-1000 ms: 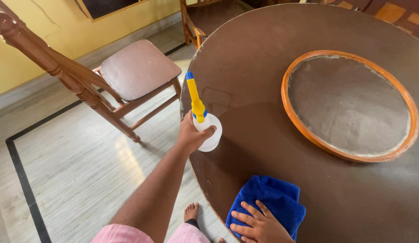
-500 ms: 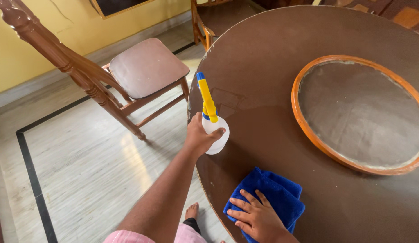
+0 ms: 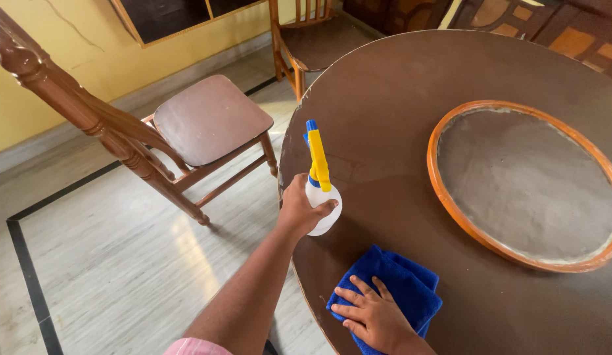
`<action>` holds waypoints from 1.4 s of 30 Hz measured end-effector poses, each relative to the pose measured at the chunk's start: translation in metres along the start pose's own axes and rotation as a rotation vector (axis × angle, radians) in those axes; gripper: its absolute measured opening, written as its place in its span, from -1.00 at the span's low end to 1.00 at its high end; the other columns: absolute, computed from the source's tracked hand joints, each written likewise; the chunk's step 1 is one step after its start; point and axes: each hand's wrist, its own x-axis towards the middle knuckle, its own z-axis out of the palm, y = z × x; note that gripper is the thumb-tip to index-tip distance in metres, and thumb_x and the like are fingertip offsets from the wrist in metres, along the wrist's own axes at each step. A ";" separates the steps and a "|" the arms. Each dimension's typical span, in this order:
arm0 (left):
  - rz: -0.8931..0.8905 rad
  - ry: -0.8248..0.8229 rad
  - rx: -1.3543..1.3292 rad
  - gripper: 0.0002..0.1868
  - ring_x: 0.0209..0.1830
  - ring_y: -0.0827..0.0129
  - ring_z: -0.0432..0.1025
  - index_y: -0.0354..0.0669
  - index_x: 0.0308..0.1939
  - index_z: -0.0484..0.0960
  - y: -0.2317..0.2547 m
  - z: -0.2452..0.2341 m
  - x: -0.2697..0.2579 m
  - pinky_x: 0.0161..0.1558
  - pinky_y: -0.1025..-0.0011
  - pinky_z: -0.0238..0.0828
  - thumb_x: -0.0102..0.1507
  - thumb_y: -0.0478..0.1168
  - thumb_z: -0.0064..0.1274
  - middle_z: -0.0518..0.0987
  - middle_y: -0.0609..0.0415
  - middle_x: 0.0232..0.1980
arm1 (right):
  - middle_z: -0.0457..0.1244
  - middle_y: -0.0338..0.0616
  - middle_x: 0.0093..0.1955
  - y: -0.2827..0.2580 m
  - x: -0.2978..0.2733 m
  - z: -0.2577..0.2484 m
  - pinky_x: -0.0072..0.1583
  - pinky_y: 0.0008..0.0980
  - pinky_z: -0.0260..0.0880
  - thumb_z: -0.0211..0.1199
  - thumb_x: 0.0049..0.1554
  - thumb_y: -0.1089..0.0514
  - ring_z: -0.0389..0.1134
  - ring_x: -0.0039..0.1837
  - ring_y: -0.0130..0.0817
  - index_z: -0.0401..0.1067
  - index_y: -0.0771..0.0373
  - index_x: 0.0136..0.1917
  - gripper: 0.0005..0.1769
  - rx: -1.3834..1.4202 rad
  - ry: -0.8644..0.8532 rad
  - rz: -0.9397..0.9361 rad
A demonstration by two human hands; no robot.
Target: The person sprays a cleaning solution onto a round wooden table and wipes the surface with a blue cloth. They move around the table to clean different sections, including the area around a circular wooden tray.
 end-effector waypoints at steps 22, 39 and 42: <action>0.202 -0.204 0.017 -0.29 0.17 0.04 0.43 -0.15 0.08 0.47 -0.024 -0.040 0.183 0.19 0.16 0.37 -0.05 0.01 0.40 0.54 -0.09 0.08 | 0.14 -0.47 0.48 0.042 0.141 -0.037 0.47 0.20 -0.16 0.13 0.12 -0.20 -0.02 0.56 -0.19 0.45 -0.35 0.34 -0.50 -0.161 0.445 0.396; 0.255 -0.169 0.098 -0.29 0.18 -0.05 0.38 -0.23 0.01 0.44 -0.033 -0.036 0.204 0.19 0.09 0.31 -0.03 0.06 0.41 0.55 -0.15 0.05 | 0.14 -0.43 0.50 0.032 0.217 -0.040 0.47 0.31 -0.16 0.08 0.15 -0.13 -0.02 0.57 -0.13 0.38 -0.27 0.39 -0.48 -0.232 0.534 0.557; 0.253 -0.165 0.088 -0.28 0.19 -0.06 0.36 -0.22 0.04 0.43 -0.032 -0.037 0.202 0.20 0.09 0.30 -0.03 0.06 0.40 0.54 -0.16 0.06 | 0.13 -0.38 0.50 0.010 0.222 -0.034 0.46 0.31 -0.18 0.08 0.16 -0.10 -0.03 0.56 -0.12 0.38 -0.21 0.38 -0.50 -0.221 0.511 0.425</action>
